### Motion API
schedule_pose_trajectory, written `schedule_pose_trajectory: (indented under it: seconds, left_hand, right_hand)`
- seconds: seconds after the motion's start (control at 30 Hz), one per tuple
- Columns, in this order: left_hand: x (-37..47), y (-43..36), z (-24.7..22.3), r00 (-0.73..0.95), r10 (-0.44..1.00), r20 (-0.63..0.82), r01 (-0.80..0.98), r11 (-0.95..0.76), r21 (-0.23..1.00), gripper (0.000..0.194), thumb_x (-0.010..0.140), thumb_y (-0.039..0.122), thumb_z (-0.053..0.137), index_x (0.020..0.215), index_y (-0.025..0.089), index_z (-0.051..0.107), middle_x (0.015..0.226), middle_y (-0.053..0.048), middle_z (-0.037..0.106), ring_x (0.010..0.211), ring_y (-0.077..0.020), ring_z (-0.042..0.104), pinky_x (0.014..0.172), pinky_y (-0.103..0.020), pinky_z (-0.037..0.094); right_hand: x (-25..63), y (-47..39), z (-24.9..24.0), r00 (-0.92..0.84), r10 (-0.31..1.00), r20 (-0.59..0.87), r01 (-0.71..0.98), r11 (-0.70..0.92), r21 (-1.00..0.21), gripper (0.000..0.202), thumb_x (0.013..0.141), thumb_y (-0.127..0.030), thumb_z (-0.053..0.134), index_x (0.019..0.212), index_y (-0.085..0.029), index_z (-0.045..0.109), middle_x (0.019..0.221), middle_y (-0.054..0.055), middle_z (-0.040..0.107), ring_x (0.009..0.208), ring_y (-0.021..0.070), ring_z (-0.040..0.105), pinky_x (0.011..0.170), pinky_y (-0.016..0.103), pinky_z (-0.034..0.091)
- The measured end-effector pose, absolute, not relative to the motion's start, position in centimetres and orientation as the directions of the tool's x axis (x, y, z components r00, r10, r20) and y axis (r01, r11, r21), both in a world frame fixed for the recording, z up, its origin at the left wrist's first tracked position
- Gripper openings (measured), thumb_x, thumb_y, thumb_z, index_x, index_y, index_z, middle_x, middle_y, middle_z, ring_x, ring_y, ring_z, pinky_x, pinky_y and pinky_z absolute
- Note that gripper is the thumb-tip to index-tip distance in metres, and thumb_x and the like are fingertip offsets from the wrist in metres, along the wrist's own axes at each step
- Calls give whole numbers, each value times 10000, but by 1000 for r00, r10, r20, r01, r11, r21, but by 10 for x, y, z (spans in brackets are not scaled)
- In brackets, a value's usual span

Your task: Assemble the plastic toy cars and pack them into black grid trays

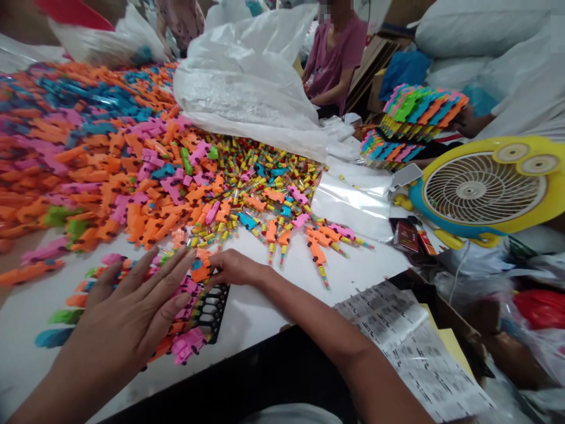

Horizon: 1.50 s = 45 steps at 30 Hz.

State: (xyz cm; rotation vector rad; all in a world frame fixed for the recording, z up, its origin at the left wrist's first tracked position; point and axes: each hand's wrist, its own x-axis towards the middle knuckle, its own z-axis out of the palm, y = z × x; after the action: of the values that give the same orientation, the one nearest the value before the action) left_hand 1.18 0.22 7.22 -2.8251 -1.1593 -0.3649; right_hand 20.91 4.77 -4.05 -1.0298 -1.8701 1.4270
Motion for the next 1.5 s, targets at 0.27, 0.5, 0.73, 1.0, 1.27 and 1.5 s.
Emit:
schedule_pose_trajectory:
  seconds: [0.27,0.5,0.73,1.0,1.27,1.5]
  left_hand:
    - [13,3,72,694,677,245,699,-715,-7,533,956,449,269,1473,324,294,1433,12,480,1351,-392,382,1041,-669,243]
    - [13,0,73,675,702,227,721,-693,3,543,963,479,249,1466,289,324,1440,11,476,1375,-367,353,1081,-636,237]
    - [13,-2,73,675,701,228,720,-694,4,551,962,476,240,1453,256,362,1453,-9,458,1360,-382,373,1078,-648,240]
    - [12,-1,73,670,709,218,728,-686,-6,585,965,491,210,1462,213,346,1453,-37,463,1364,-379,367,1084,-638,244]
    - [11,0,74,668,709,226,729,-684,-7,552,957,497,254,1464,294,335,1455,-10,463,1362,-363,381,1096,-616,244]
    - [15,2,78,642,740,201,750,-660,36,517,962,467,264,1439,304,380,1438,-3,485,1377,-348,362,1099,-624,235]
  right_hand:
    - [206,49,-21,-612,790,25,559,455,-693,98,772,-164,729,855,-148,679,809,21,679,747,151,604,654,216,417]
    - [216,42,-35,-668,739,88,278,357,-892,123,873,-125,560,987,-151,599,942,14,596,657,83,566,594,180,457]
    - [209,47,-39,-696,695,180,379,569,-730,171,815,-59,575,953,-158,593,974,34,629,877,161,592,764,238,465]
    - [213,27,-38,-556,785,274,394,539,-744,113,900,-162,563,1008,-146,594,966,61,650,893,162,607,801,255,474]
    - [212,23,-38,-540,802,256,416,519,-747,145,890,-166,593,1032,-168,624,1003,53,669,932,154,622,824,240,470]
    - [259,41,-9,180,983,-24,937,-179,-301,233,918,-305,565,1091,-152,597,1132,137,618,979,230,621,803,303,478]
